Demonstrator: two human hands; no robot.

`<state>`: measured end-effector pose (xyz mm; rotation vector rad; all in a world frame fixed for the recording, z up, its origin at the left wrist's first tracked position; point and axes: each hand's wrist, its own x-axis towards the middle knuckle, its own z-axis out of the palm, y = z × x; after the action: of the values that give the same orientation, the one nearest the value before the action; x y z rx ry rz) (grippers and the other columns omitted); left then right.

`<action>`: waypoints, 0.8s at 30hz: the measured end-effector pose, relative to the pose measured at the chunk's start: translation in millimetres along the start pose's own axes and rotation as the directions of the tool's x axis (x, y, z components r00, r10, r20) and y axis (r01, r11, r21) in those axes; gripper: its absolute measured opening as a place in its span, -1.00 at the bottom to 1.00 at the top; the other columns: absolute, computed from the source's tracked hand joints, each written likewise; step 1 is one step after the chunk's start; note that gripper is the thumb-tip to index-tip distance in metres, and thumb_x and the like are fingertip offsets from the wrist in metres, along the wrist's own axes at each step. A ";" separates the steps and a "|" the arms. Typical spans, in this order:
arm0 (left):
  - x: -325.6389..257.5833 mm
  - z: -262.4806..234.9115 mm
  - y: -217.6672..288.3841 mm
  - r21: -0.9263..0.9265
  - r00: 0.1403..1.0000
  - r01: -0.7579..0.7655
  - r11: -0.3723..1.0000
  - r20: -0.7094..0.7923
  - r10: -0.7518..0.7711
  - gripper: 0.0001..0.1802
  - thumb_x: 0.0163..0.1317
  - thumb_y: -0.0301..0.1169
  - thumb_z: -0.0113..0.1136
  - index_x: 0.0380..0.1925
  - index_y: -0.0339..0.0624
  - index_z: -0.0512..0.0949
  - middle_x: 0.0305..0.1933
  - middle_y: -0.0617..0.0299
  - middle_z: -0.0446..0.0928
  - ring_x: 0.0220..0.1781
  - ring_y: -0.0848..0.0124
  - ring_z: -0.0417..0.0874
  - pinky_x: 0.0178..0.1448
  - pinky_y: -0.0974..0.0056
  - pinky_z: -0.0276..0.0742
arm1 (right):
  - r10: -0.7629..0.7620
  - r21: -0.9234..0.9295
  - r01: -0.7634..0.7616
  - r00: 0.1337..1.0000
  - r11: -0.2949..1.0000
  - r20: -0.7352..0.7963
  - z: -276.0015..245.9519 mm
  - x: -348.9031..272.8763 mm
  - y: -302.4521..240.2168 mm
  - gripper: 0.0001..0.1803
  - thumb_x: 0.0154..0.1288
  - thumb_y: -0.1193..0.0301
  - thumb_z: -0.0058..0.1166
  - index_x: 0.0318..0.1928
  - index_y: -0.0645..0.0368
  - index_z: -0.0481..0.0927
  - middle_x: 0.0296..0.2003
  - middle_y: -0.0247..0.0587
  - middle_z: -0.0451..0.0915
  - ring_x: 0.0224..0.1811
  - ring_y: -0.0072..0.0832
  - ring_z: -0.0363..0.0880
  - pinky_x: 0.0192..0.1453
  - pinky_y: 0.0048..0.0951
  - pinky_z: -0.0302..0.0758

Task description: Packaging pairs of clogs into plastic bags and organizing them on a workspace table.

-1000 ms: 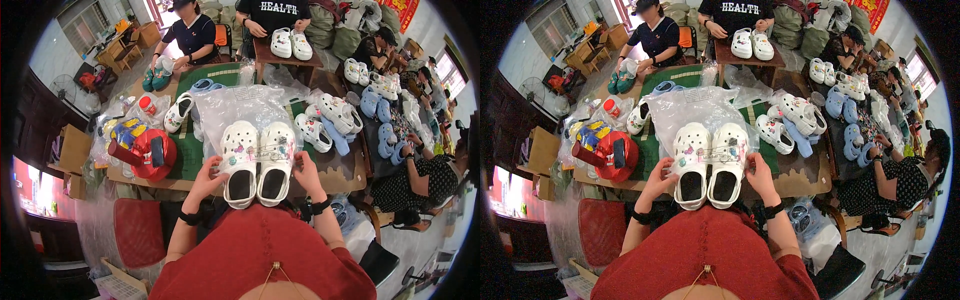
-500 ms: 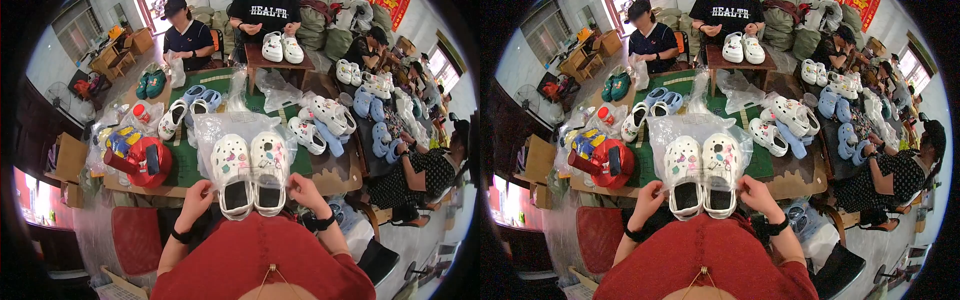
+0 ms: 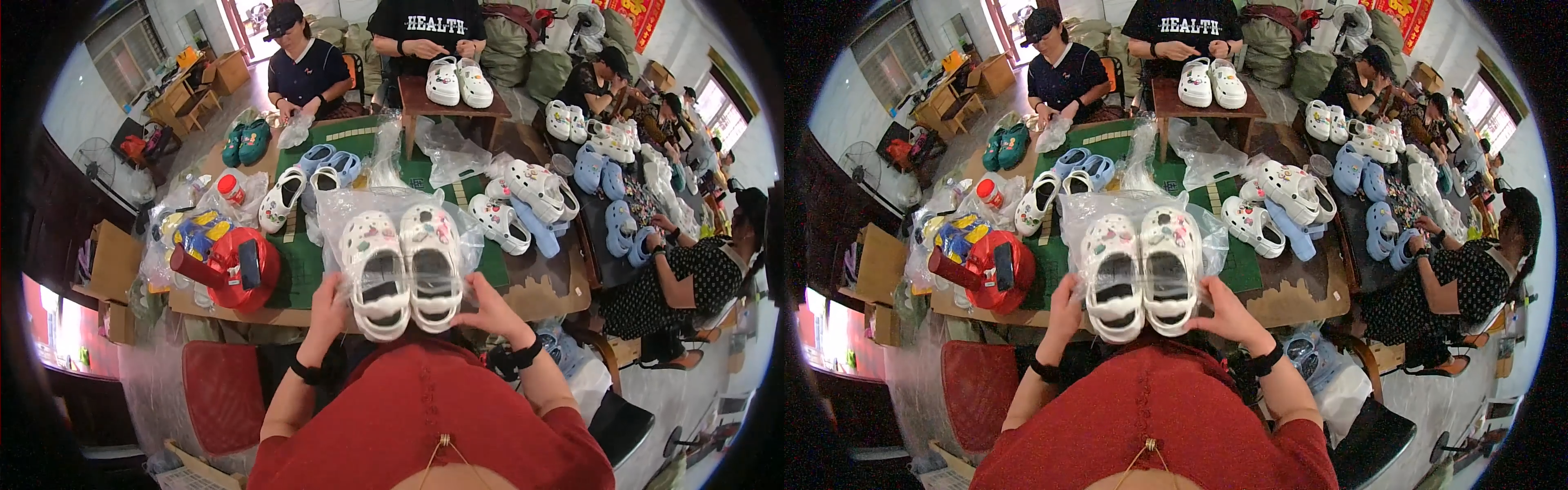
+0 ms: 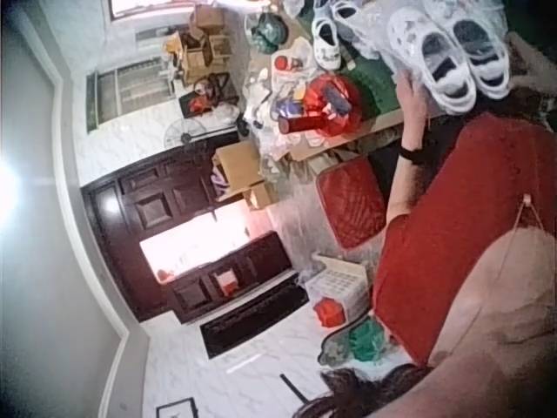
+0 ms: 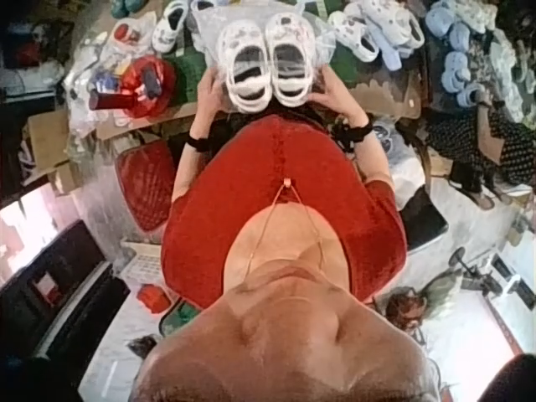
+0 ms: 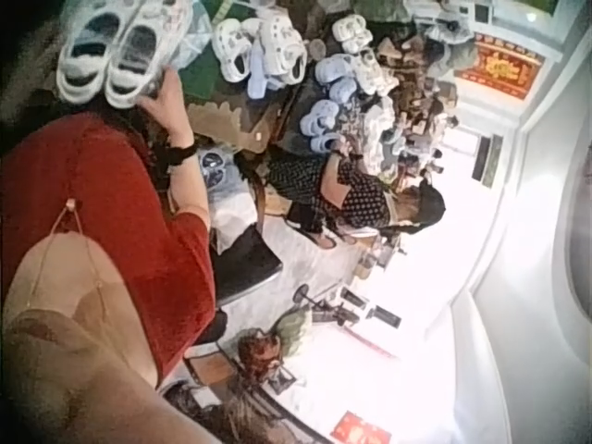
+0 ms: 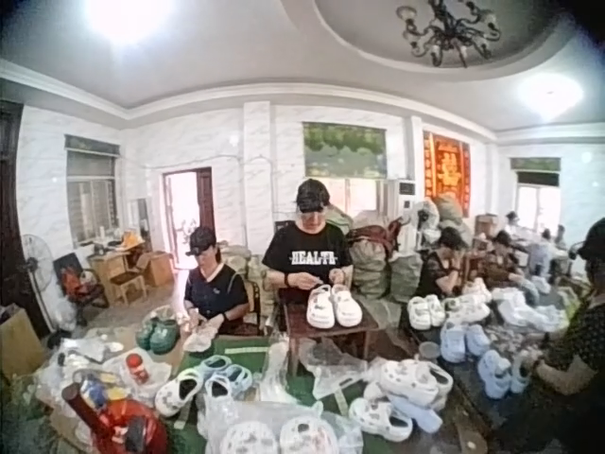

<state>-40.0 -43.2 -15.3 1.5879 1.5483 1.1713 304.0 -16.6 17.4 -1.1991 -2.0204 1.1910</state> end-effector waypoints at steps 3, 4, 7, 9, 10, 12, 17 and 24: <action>17.6 -5.5 15.2 -0.300 0.998 0.065 0.952 0.019 -0.062 -0.61 0.09 -0.59 0.07 -0.02 -0.27 0.41 -0.12 0.19 0.52 -0.02 0.42 0.48 0.11 0.30 0.38 | -0.019 0.087 0.026 0.996 0.996 -0.082 -3.4 14.7 -8.0 -0.25 -0.02 0.20 0.50 0.05 0.24 0.32 -0.14 -0.22 0.44 -0.08 -0.46 0.39 0.06 -0.43 0.37; 20.2 -7.0 17.7 -0.399 0.992 0.106 0.911 0.109 -0.068 -0.54 0.10 -0.54 0.10 0.06 -0.27 0.35 -0.03 0.19 0.49 0.05 0.40 0.46 0.17 0.28 0.35 | -0.034 0.112 0.048 0.992 0.993 -0.119 -3.2 18.6 -5.6 -0.30 0.03 0.22 0.47 0.03 0.25 0.32 -0.17 -0.23 0.44 -0.12 -0.49 0.39 0.00 -0.44 0.39; 15.8 -14.0 20.9 -0.543 0.952 0.209 0.814 0.304 -0.041 -0.18 0.01 -0.34 0.39 0.25 -0.29 0.20 0.22 0.14 0.33 0.27 0.32 0.35 0.35 0.20 0.23 | -0.081 0.157 0.112 0.978 0.981 -0.193 4.1 24.0 8.5 -0.36 0.06 0.25 0.45 0.00 0.22 0.33 -0.24 -0.33 0.42 -0.23 -0.58 0.35 -0.13 -0.51 0.37; 4.2 -10.7 14.1 -0.284 0.951 0.073 0.956 0.310 0.020 0.13 -0.22 -0.21 0.61 0.31 -0.31 0.12 0.27 0.09 0.26 0.34 0.27 0.30 0.43 0.17 0.16 | -0.008 0.235 0.059 0.977 0.970 -0.211 10.6 20.9 16.9 -0.39 0.07 0.27 0.45 -0.02 0.20 0.34 -0.26 -0.37 0.39 -0.28 -0.63 0.30 -0.19 -0.55 0.33; 2.2 -10.2 17.9 -0.332 0.937 0.114 0.936 0.349 0.010 0.36 -0.40 -0.12 0.70 0.35 -0.33 0.01 0.32 0.02 0.18 0.40 0.21 0.21 0.47 0.15 0.10 | 0.069 0.311 0.004 0.972 0.950 -0.223 14.1 18.0 21.6 -0.43 0.08 0.30 0.44 -0.03 0.19 0.34 -0.29 -0.42 0.37 -0.32 -0.68 0.26 -0.24 -0.59 0.30; -3.9 -6.9 5.7 -0.088 0.929 -0.045 0.995 0.364 0.074 0.37 -0.39 -0.08 0.69 0.34 -0.36 -0.02 0.32 -0.05 0.15 0.42 0.13 0.16 0.48 0.12 0.09 | 0.202 0.498 -0.056 0.949 0.866 -0.243 20.7 16.4 33.3 -0.45 0.09 0.32 0.43 -0.04 0.17 0.35 -0.31 -0.47 0.33 -0.36 -0.72 0.22 -0.28 -0.62 0.25; 0.9 21.2 21.1 0.102 0.975 -0.064 0.993 0.216 0.041 0.20 -0.32 -0.12 0.67 0.24 -0.40 0.11 0.22 -0.13 0.23 0.29 0.04 0.30 0.37 0.10 0.24 | -0.088 -0.065 0.066 0.887 0.996 -0.453 18.4 26.1 8.5 -0.32 -0.01 0.22 0.47 0.01 0.20 0.34 -0.14 -0.23 0.34 -0.10 -0.39 0.34 -0.07 -0.40 0.37; -4.2 25.7 29.6 0.202 0.972 -0.131 0.971 0.220 0.086 0.34 -0.50 -0.13 0.72 0.26 -0.41 0.05 0.22 -0.17 0.23 0.31 -0.05 0.27 0.37 0.02 0.22 | -0.197 -0.266 0.119 0.937 0.957 -0.289 10.8 39.4 35.0 0.39 -0.29 0.04 0.55 0.46 0.23 -0.10 0.42 0.13 -0.01 0.49 0.04 -0.10 0.54 -0.07 -0.04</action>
<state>-3.8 -47.0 -0.1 1.8944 1.5050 0.8803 291.8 21.3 -18.8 -1.2221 -2.0124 0.6388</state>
